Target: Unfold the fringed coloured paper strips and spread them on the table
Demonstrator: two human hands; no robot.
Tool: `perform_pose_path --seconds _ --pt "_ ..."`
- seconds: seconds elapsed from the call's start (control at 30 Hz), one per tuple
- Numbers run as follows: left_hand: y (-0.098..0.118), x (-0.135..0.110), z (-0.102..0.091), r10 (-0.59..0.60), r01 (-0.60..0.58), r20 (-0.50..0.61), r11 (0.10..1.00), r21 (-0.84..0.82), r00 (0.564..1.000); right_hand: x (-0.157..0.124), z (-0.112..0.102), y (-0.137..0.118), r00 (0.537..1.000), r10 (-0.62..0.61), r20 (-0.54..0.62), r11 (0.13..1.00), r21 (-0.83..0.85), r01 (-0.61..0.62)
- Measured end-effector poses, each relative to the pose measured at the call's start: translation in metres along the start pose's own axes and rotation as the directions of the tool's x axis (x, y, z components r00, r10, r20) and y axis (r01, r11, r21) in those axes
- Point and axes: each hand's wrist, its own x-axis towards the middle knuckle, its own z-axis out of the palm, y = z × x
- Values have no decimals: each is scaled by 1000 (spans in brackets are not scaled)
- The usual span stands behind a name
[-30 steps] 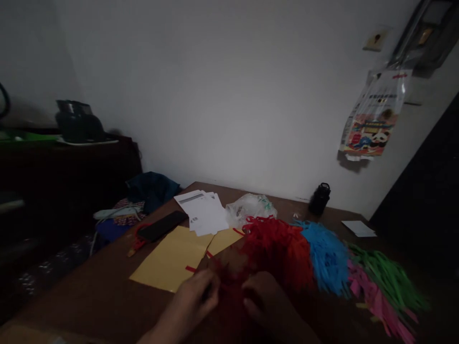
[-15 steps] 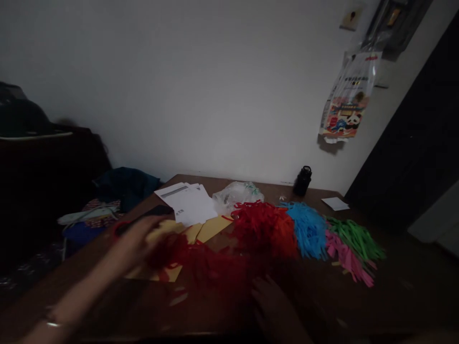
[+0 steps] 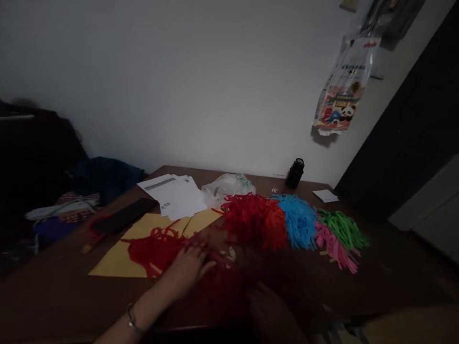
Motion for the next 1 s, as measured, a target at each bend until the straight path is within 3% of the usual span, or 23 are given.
perform_pose_path --seconds 0.1,0.13,0.2,0.27,0.33,0.4,0.47,0.57,0.6,0.63,0.7,0.77,0.83,1.0 --pt "-7 1 -4 -110 115 -87 992 56 990 -3 3 3 999 -9 -33 1000 -4 8" --pt "0 -4 -4 -77 80 -81 996 43 994 -3 3 2 999 0 -42 1000 1 0" --pt "22 -19 0 143 -143 6 988 -67 990 1 2 -1 999 45 -5 999 27 -45" --pt "44 -33 7 339 -310 140 931 -194 930 6 -1 -5 986 110 122 990 72 -120" --pt "57 -42 18 364 -321 180 919 -230 914 9 -3 -4 946 171 275 977 75 -199" --pt "58 -44 29 324 -287 170 935 -209 931 9 -4 4 903 277 330 958 -23 -286" --pt "50 -43 38 305 -275 147 941 -196 941 4 -7 19 859 452 241 885 -244 -398" --pt "38 -44 47 324 -304 70 929 -210 943 -3 -16 37 774 632 -40 637 -542 -548" --pt "36 -45 49 331 -315 39 924 -216 943 -4 -20 38 772 629 -92 608 -560 -563" --pt "35 -46 50 336 -325 14 920 -221 942 -4 -23 36 793 602 -93 638 -540 -549" --pt "35 -47 52 331 -326 -16 918 -227 944 0 -26 23 895 446 21 826 -395 -403" --pt "36 -47 52 318 -314 -20 920 -233 948 6 -24 6 968 200 149 967 -192 -170" --pt "38 -47 49 333 -324 -6 914 -245 943 10 -18 -6 976 50 210 997 -64 -38" --pt "44 -51 39 441 -439 -69 840 -320 895 5 -9 -3 983 19 184 999 27 -24"
